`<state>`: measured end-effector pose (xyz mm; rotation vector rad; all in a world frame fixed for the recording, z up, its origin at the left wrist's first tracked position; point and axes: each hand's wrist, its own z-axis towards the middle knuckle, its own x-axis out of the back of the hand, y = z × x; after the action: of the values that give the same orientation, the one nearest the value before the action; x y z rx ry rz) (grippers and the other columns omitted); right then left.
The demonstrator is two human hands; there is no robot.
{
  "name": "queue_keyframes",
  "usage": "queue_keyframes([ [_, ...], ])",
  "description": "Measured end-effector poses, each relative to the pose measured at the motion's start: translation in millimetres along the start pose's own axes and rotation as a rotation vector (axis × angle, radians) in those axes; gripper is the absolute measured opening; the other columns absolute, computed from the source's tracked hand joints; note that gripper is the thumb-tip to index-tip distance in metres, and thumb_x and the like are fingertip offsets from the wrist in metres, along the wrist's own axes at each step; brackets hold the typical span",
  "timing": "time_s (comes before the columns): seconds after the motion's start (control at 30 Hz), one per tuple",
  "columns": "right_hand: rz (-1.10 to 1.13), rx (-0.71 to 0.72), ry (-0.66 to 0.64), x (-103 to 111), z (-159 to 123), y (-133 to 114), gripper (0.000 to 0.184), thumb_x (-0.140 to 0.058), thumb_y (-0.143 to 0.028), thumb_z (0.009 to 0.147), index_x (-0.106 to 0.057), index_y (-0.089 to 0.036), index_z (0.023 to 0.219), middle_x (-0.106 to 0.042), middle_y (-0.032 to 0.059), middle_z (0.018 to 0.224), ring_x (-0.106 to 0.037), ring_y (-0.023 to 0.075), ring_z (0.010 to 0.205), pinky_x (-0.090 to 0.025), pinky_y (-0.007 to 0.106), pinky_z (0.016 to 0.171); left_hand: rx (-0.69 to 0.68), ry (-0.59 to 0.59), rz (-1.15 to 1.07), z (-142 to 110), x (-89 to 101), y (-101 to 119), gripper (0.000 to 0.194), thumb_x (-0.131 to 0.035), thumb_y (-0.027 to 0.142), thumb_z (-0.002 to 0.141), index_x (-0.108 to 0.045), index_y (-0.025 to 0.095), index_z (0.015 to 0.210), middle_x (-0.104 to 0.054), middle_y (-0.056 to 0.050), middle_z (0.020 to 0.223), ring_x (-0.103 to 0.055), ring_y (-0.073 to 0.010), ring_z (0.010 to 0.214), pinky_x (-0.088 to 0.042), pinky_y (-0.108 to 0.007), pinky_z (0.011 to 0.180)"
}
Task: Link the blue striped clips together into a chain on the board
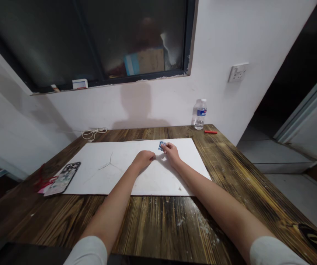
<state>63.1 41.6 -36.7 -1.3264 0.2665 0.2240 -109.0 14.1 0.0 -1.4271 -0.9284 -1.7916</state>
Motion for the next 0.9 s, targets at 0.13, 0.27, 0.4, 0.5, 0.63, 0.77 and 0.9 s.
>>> queue_keyframes([
  [0.13,0.002,-0.005,0.001,0,1,2,0.041,-0.075,-0.056,0.059,-0.052,-0.022,0.059,-0.048,-0.0040,0.047,-0.042,0.0121,0.050,-0.035,0.027,0.053,0.010,0.006,-0.100,-2,3.8,-7,0.027,-0.053,0.013,0.076,-0.074,0.023,0.090,-0.072,-0.002,0.086,-0.063,-0.0181,0.082,-0.043,-0.028,0.078],
  [0.27,0.007,-0.002,0.006,0,0,2,0.040,-0.076,-0.054,0.060,-0.052,-0.022,0.057,-0.048,-0.0040,0.047,-0.042,0.0120,0.050,-0.035,0.027,0.053,-0.058,-0.042,-0.175,-3,9.9,-11,0.025,-0.053,0.014,0.078,-0.073,0.023,0.090,-0.072,-0.003,0.088,-0.062,-0.0167,0.080,-0.043,-0.027,0.075],
  [0.4,0.010,-0.010,0.008,-1,-1,0,0.039,-0.075,-0.052,0.060,-0.052,-0.021,0.057,-0.050,-0.0040,0.048,-0.042,0.0113,0.049,-0.035,0.027,0.053,-0.067,-0.086,-0.093,-1,10.2,-9,0.021,-0.051,0.015,0.079,-0.072,0.022,0.078,-0.070,-0.003,0.079,-0.060,-0.0171,0.075,-0.041,-0.028,0.074],
  [0.5,0.010,-0.014,0.004,0,-2,-2,0.037,-0.075,-0.050,0.061,-0.053,-0.021,0.058,-0.049,-0.0046,0.048,-0.042,0.0110,0.049,-0.034,0.027,0.053,-0.051,-0.068,-0.050,1,6.0,-8,0.021,-0.051,0.016,0.079,-0.071,0.022,0.078,-0.069,-0.003,0.079,-0.059,-0.0181,0.078,-0.041,-0.028,0.076],
  [0.63,0.009,-0.017,0.001,0,-1,-1,0.037,-0.075,-0.050,0.061,-0.053,-0.021,0.058,-0.048,-0.0048,0.047,-0.042,0.0115,0.049,-0.034,0.027,0.054,-0.059,-0.028,0.005,1,1.9,-7,0.021,-0.050,0.014,0.082,-0.070,0.021,0.079,-0.067,-0.004,0.079,-0.060,-0.0186,0.078,-0.042,-0.028,0.076],
  [0.77,0.013,-0.024,0.004,1,-1,1,0.039,-0.076,-0.051,0.061,-0.051,-0.022,0.057,-0.048,-0.0045,0.046,-0.042,0.0120,0.050,-0.033,0.027,0.053,-0.088,-0.042,0.060,0,3.6,-5,0.022,-0.049,0.014,0.084,-0.070,0.021,0.081,-0.068,-0.005,0.080,-0.060,-0.0188,0.078,-0.042,-0.028,0.076],
  [0.9,-0.001,-0.033,-0.001,1,-1,2,0.040,-0.077,-0.053,0.060,-0.051,-0.022,0.057,-0.048,-0.0043,0.046,-0.042,0.0124,0.050,-0.033,0.027,0.053,-0.125,-0.084,0.088,1,3.8,-6,0.022,-0.049,0.017,0.086,-0.070,0.022,0.084,-0.069,-0.004,0.083,-0.061,-0.0189,0.080,-0.042,-0.028,0.076],
])
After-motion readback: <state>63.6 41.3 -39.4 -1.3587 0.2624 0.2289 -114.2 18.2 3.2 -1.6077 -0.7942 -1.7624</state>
